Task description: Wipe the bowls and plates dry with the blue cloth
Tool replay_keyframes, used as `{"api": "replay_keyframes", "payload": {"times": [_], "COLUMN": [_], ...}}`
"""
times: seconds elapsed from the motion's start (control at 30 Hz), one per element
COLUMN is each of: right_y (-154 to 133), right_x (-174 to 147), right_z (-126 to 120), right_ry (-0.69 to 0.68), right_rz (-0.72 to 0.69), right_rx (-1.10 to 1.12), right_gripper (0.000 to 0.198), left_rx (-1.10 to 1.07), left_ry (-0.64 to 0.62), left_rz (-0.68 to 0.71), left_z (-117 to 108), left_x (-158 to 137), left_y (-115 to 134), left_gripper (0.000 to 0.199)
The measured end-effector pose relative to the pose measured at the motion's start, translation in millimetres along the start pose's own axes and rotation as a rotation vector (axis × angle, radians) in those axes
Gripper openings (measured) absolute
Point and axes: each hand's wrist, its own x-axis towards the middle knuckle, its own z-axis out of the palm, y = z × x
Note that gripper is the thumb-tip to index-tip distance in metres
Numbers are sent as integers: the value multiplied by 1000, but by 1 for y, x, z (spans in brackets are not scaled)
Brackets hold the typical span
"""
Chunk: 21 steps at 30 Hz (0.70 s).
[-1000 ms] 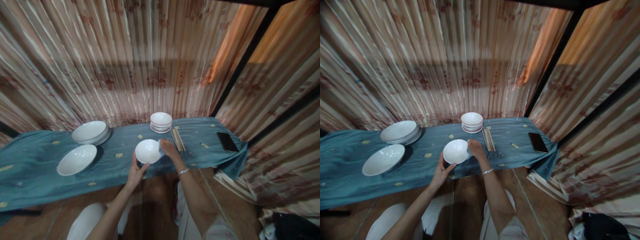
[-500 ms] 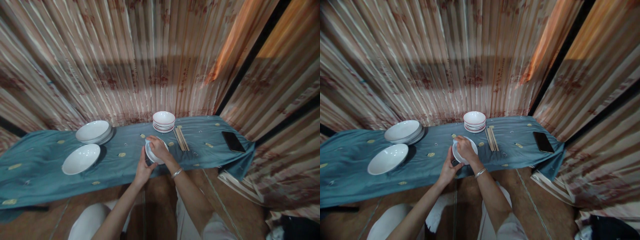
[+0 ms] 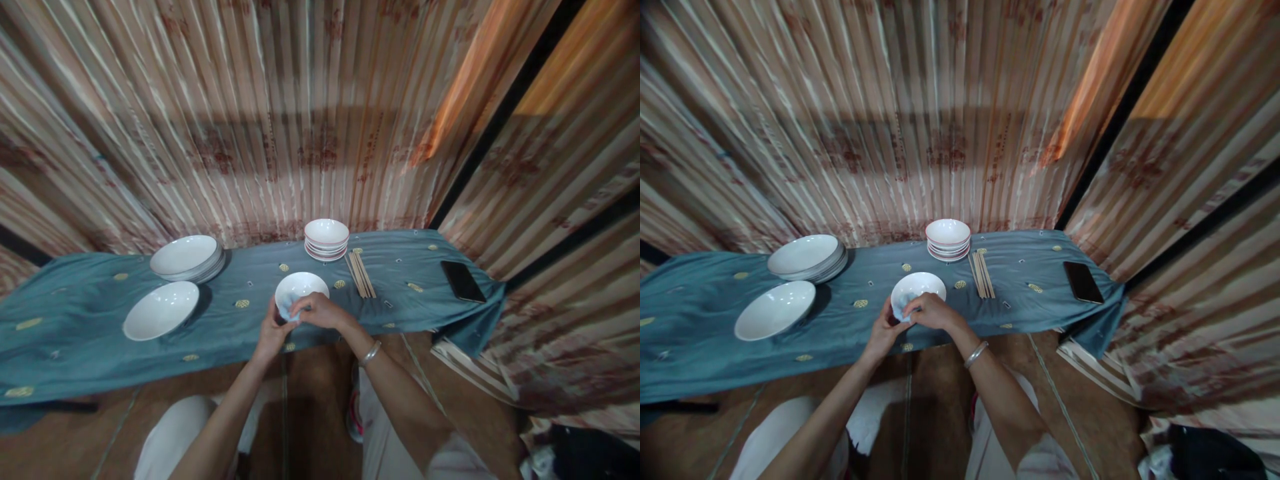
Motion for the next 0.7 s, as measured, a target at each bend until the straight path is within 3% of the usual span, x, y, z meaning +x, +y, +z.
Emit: {"api": "replay_keyframes", "payload": {"times": [0.27,0.47,0.6,0.7], "right_y": [12,21,29,33], "right_x": [-17,-22,-24,-24], "right_z": [-30,-52,-60,-59], "right_ry": [-15,215,339,329], "right_rz": [58,131,314,416], "right_rx": [-145,-322,-514,-538], "right_gripper": [31,32,30,27], "left_rx": [6,40,58,86], "left_ry": [-31,-48,-47,-43], "left_rz": [-33,-4,-4,-1], "left_z": [1,1,0,-2], "left_x": [-1,3,5,7], "left_y": [5,6,4,2], "left_gripper": [95,99,98,95]}}
